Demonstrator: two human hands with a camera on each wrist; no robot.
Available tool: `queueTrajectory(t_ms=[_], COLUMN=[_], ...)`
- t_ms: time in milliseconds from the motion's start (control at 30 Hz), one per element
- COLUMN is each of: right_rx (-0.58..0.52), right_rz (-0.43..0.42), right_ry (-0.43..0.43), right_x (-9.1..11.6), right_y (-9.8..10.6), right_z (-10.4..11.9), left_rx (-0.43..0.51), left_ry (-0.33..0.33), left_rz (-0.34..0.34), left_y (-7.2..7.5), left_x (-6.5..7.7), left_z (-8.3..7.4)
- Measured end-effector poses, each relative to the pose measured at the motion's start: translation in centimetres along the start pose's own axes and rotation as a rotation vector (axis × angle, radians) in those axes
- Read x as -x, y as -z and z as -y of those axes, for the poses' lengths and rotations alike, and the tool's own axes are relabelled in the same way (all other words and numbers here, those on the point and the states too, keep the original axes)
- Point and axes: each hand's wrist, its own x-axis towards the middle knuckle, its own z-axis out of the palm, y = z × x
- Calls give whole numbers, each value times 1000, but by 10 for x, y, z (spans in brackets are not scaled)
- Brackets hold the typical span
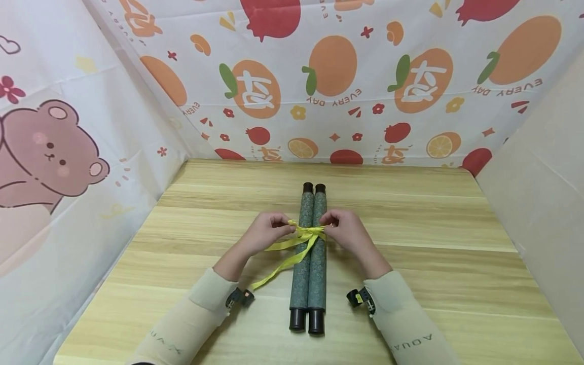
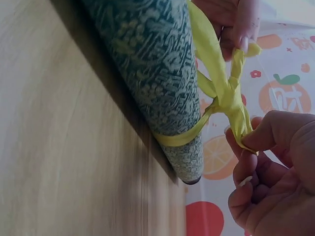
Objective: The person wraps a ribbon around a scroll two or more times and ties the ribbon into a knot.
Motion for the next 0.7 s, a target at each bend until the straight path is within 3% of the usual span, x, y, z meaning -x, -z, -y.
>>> queueTrajectory(t_ms=[267, 700], right_rx=[13, -290], right_rz=[14, 3], right_ry=[-20, -118], right_x=[1, 1], right_y=[3, 7], right_z=[-2, -7], left_rx=[-44, -79], left_ry=[-5, -8], left_rz=[6, -12], left_y=[4, 5], left_x=[1, 2], left_z=[0, 0])
